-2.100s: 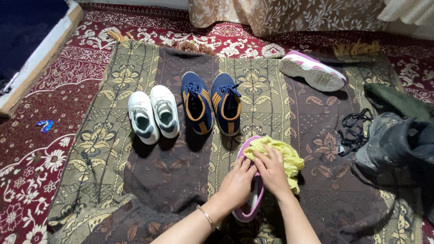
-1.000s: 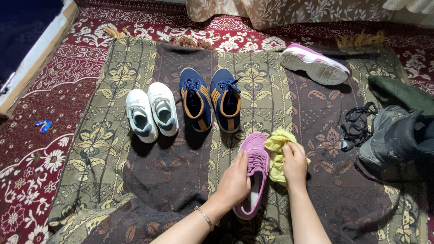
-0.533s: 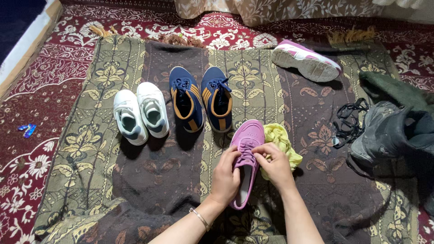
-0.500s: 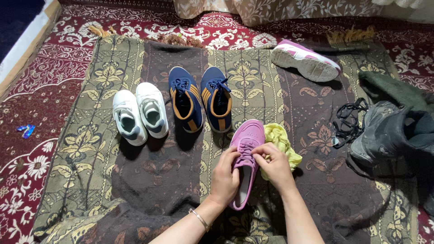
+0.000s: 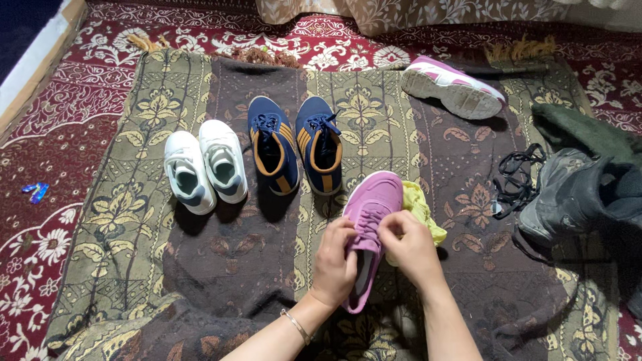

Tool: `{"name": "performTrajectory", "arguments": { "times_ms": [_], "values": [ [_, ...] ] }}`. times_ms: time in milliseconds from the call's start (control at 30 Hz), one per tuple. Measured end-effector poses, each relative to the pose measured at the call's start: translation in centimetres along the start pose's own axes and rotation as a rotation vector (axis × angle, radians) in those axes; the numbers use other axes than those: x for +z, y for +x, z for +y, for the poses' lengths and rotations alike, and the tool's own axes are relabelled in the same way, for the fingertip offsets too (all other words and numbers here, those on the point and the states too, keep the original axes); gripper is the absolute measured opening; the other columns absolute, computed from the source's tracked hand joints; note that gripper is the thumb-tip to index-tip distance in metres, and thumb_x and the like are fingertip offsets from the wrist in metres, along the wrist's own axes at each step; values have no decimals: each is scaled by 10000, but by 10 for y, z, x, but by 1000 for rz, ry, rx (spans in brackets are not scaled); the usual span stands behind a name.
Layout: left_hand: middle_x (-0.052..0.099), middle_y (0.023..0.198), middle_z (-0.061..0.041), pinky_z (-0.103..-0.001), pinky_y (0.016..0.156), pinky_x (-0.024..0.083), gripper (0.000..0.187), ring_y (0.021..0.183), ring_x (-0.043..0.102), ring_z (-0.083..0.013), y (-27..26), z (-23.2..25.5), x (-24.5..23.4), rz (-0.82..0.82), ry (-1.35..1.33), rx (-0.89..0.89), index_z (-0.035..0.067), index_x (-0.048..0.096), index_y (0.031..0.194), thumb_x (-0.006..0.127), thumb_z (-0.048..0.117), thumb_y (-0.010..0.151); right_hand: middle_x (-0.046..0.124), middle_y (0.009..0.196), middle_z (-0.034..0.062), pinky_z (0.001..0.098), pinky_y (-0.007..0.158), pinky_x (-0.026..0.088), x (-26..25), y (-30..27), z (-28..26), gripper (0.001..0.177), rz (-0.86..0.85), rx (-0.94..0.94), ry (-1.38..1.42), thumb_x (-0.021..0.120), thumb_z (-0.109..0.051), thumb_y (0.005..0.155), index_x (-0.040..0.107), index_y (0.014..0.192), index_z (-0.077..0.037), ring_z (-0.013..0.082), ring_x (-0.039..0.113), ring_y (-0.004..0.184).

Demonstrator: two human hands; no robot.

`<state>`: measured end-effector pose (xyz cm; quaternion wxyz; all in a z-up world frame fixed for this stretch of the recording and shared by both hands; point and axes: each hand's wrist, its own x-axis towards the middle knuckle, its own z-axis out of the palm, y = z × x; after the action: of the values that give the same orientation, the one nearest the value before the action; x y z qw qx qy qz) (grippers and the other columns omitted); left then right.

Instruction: The person sits on a patterned rug and re-laces a blue sneaker with orange accents, threading the laces through the eyelets and tying a knot. The person then picks up a pink sneaker and begins to adjust its laces.

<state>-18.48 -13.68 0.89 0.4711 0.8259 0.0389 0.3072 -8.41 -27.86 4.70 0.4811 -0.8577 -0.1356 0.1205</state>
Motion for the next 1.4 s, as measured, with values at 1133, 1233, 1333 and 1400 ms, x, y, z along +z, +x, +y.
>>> {"name": "performTrajectory", "arguments": {
  "times_ms": [1133,1233,1333,1400],
  "values": [
    [502,1381,-102,-356,1065,477,355,1289,552,-258,17,-55,4,-292,-272,-458,68,632,1125,705,94,778,563,1273,151,458,857,567,60,-21,3,370,-638,-146,-1095,610,-147,865,632,1233,-111,317,700,985],
    [477,1417,-94,-359,1064,470,330,1310,531,-246,19,-54,2,-322,-307,-494,68,629,1133,686,114,811,577,1275,133,462,871,561,60,-19,2,351,-656,-116,-1127,601,-176,886,642,1230,-126,303,701,1001],
    [472,1445,-97,-355,1076,455,340,1325,522,-245,19,-52,-1,-365,-259,-507,73,628,1159,674,125,826,563,1308,147,455,874,569,58,-17,2,352,-702,-114,-1130,601,-170,886,647,1230,-117,311,703,1007],
    [456,1478,-85,-353,1073,449,345,1330,518,-244,20,-53,-3,-415,-229,-529,78,616,1178,667,147,844,551,1327,159,452,871,575,58,-13,1,376,-730,-96,-1136,603,-151,877,632,1249,-107,321,709,1003]
  ]
}}
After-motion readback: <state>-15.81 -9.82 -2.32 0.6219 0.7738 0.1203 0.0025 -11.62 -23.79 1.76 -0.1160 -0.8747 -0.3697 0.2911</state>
